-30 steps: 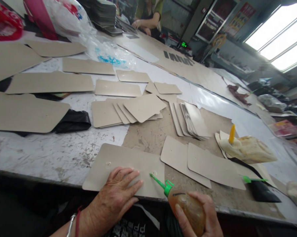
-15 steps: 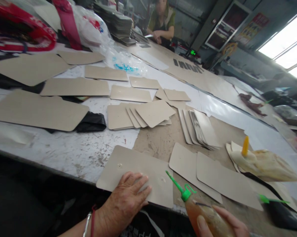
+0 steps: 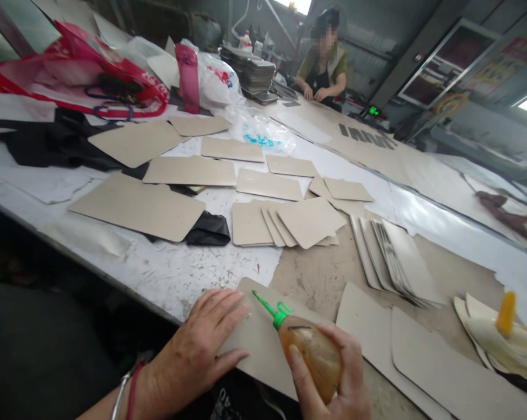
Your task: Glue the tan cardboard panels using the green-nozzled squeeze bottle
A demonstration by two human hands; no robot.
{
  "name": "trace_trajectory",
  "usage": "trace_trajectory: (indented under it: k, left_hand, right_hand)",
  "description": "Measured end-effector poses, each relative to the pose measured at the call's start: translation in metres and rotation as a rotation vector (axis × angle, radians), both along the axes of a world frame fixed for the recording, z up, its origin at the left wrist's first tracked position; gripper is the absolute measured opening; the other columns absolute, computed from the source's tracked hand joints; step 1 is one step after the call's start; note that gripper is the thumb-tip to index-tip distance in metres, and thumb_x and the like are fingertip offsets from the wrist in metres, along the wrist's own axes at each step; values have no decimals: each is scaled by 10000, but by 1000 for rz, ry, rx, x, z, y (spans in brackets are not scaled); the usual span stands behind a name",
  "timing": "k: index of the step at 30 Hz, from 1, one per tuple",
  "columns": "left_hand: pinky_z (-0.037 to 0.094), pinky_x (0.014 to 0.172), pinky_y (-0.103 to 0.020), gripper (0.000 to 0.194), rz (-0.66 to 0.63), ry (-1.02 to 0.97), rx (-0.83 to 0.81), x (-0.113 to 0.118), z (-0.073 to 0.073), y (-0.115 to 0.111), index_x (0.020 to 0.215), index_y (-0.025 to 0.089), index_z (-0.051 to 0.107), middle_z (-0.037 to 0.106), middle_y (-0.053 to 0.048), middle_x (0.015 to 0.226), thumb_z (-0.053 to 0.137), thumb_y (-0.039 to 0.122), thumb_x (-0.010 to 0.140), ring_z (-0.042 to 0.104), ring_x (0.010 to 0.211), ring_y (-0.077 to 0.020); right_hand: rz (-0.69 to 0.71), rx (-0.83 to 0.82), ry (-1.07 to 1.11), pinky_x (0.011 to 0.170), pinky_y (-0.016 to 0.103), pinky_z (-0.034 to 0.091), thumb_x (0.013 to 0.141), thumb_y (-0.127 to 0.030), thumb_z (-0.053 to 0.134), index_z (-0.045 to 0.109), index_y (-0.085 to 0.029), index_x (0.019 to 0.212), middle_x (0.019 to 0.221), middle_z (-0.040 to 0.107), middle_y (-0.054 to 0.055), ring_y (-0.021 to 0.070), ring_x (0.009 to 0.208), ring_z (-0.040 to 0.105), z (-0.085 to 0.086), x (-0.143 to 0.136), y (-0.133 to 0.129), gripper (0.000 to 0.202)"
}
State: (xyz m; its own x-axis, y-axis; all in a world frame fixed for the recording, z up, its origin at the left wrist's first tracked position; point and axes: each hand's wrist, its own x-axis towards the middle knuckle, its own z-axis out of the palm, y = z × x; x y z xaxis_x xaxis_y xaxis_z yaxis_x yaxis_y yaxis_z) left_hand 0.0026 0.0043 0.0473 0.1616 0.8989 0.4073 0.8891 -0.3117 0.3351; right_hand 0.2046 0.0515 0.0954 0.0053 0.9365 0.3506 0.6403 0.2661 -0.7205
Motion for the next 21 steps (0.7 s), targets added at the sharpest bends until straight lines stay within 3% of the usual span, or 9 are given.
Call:
trace_trajectory:
  k: [3,9,21]
  left_hand:
    - [375,1061,-520,583,-1,31,-52,-12,-5,2,1316,147,477,522,-137,1348,685,345,809,417,1283,-308]
    - [291,1091,-475,638,-7,61,-66,-12,-9,2,1327,145,456,512,-114,1372,716,344,780,381,1306,-288]
    - [207,1115,-418,604,-16,32,-37,-15,-13,4,1295,159,488,542,-94,1329,715,373,779,394,1282,-268]
  right_hand:
    - [59,-6,-10,779,320,439,816,-478,612,532,-230,1047,992,546,35,201,898,544,-5,-7,4,348]
    - [111,-6,-67,766,307,439,853,-453,582,513,-232,1070,990,528,37,196,894,539,-5,-17,7,318]
    - [55,120,-110,746,279,405,860,-386,583,529,-213,995,933,522,29,172,809,542,4,-9,5,226]
